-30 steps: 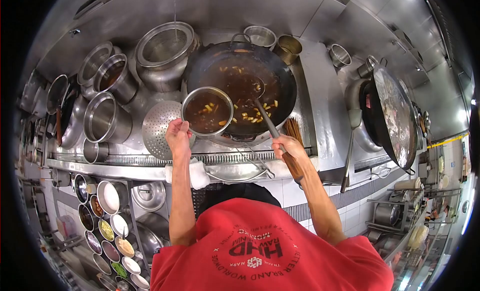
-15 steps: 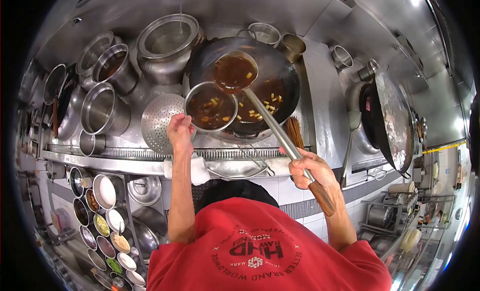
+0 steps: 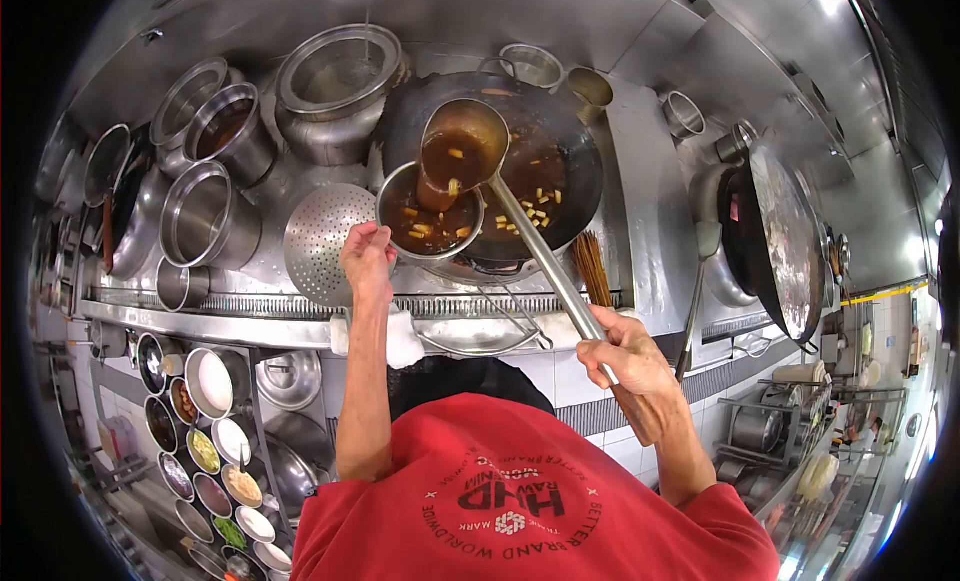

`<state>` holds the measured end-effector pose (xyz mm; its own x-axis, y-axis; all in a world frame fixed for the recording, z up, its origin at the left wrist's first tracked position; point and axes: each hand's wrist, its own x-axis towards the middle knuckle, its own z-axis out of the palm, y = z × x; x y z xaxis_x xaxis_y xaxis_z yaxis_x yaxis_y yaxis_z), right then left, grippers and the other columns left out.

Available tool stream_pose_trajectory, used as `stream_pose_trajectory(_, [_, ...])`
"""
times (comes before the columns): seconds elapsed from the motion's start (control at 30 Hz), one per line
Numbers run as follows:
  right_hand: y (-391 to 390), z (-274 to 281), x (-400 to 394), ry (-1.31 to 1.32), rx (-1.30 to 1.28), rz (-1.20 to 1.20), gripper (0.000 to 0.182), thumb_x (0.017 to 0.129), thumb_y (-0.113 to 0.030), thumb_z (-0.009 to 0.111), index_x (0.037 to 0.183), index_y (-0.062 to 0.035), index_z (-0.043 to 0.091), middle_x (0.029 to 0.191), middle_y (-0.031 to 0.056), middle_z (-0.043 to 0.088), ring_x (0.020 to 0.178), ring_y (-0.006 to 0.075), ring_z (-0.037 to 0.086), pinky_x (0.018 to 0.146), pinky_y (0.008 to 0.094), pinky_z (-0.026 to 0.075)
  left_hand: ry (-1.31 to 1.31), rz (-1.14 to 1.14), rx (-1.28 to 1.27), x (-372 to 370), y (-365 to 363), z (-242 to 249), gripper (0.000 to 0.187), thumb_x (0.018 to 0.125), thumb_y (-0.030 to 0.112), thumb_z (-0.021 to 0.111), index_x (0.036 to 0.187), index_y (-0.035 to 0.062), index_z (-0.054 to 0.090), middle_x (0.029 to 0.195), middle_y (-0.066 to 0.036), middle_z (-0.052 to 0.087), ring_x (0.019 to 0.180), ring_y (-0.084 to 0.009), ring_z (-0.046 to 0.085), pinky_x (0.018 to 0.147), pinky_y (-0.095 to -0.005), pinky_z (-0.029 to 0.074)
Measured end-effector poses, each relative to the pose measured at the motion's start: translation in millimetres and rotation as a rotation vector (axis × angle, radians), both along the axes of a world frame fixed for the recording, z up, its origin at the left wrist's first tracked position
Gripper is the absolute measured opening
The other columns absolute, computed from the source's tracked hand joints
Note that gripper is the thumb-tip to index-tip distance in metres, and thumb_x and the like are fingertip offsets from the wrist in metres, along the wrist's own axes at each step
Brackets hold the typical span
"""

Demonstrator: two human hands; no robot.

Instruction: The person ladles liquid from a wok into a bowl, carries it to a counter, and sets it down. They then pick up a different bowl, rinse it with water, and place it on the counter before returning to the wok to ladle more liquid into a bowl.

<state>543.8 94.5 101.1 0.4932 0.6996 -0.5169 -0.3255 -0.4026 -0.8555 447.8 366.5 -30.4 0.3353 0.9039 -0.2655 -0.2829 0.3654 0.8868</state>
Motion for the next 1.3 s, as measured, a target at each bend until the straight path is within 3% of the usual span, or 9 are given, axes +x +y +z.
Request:
stream_pose_trajectory(0.37, [7.3,-25.4,25.2,0.183,0.122,-0.246,0.039,0.077,-0.001,0.048,0.116,0.004,0.046,0.054,0.0017,0.043,0.036,0.008,0.038,0.034,0.0216,0.028,-0.006,-0.049,0.045,-3.6,1.8,-8.0,0.01,0.077,0.002,0.06,0.085,0.002,0.055,0.069,-0.001,0.055,0.054,-0.0075,0.048,0.049,-0.0194,0.038])
stream_pose_trajectory(0.43, [17.9,-44.4,39.5,-0.4,-0.125,-0.029,0.036,0.076,-0.001,0.048,0.112,0.0032,0.049,0.056,0.0022,0.046,0.041,0.0076,0.04,0.038,0.0226,0.033,-0.011,-0.053,0.047,-5.1,2.0,-5.1,0.01,0.077,0.002,0.059,0.086,0.0019,0.055,0.069,-0.002,0.055,0.055,-0.0074,0.048,0.049,-0.0195,0.038])
stream_pose_trajectory(0.57, [27.1,-114.9,76.3,-1.237,-0.257,0.089,0.044,0.073,-0.006,0.052,0.115,0.0042,0.046,0.056,0.0104,0.054,0.052,0.0319,0.055,0.054,0.0396,0.047,0.023,-0.053,0.043,-5.4,1.7,-1.3,0.01,0.078,0.002,0.059,0.087,0.0017,0.055,0.071,-0.003,0.056,0.057,-0.0077,0.049,0.05,-0.0197,0.039])
stream_pose_trajectory(0.7, [35.5,-138.1,85.5,-1.55,-0.369,0.134,0.05,0.075,-0.013,0.057,0.118,0.0065,0.042,0.076,0.0219,0.059,0.074,0.036,0.059,0.069,0.0416,0.047,0.037,-0.067,0.047,-8.2,0.9,-4.8,0.01,0.078,0.002,0.059,0.087,0.0007,0.055,0.071,-0.003,0.057,0.057,-0.008,0.049,0.051,-0.02,0.039])
stream_pose_trajectory(0.83, [89.6,-116.7,78.8,-0.774,-0.021,0.041,0.035,0.079,-0.023,0.062,0.101,0.0049,0.059,0.083,0.0143,0.062,0.072,0.0196,0.057,0.068,0.0306,0.046,0.034,-0.081,0.052,-8.8,0.0,-2.8,0.01,0.078,0.002,0.059,0.087,-0.0002,0.055,0.071,-0.004,0.057,0.057,-0.0081,0.049,0.052,-0.0203,0.039])
stream_pose_trajectory(0.9, [129.7,-125.5,72.6,-0.743,0.082,0.008,0.031,0.08,-0.025,0.062,0.094,0.0026,0.063,0.079,0.0099,0.063,0.069,0.01,0.053,0.063,0.0256,0.043,0.056,-0.064,0.055,-9.8,0.3,-14.0,0.009,0.078,0.002,0.059,0.087,-0.0007,0.055,0.07,-0.004,0.057,0.055,-0.0083,0.049,0.052,-0.0204,0.039])
stream_pose_trajectory(0.93, [143.3,-126.0,73.8,-0.619,0.117,0.014,0.029,0.079,-0.026,0.061,0.093,-0.001,0.064,0.078,0.0152,0.063,0.07,0.0198,0.059,0.063,0.0287,0.044,0.059,-0.059,0.057,-10.5,0.1,-15.1,0.009,0.078,0.002,0.059,0.087,-0.0007,0.055,0.07,-0.004,0.057,0.055,-0.0083,0.049,0.052,-0.0204,0.039])
stream_pose_trajectory(1.17, [230.1,-126.9,105.9,-0.926,0.377,0.194,0.022,0.078,-0.023,0.062,0.079,-0.0006,0.066,0.066,0.0147,0.059,0.06,0.0174,0.055,0.057,0.0303,0.042,0.062,-0.046,0.064,-12.9,-1.8,-10.4,0.007,0.078,0.002,0.06,0.084,0.0003,0.057,0.069,-0.003,0.058,0.054,-0.0076,0.048,0.051,-0.0204,0.039])
stream_pose_trajectory(1.3, [264.5,-116.7,109.5,-0.634,0.207,0.408,0.035,0.082,-0.032,0.056,0.078,0.0014,0.065,0.059,0.0121,0.055,0.058,0.0158,0.053,0.056,0.0306,0.042,0.04,-0.006,0.04,-12.5,-3.6,-9.0,0.006,0.078,0.002,0.06,0.084,0.0011,0.058,0.07,-0.003,0.058,0.054,-0.0074,0.048,0.051,-0.0205,0.039])
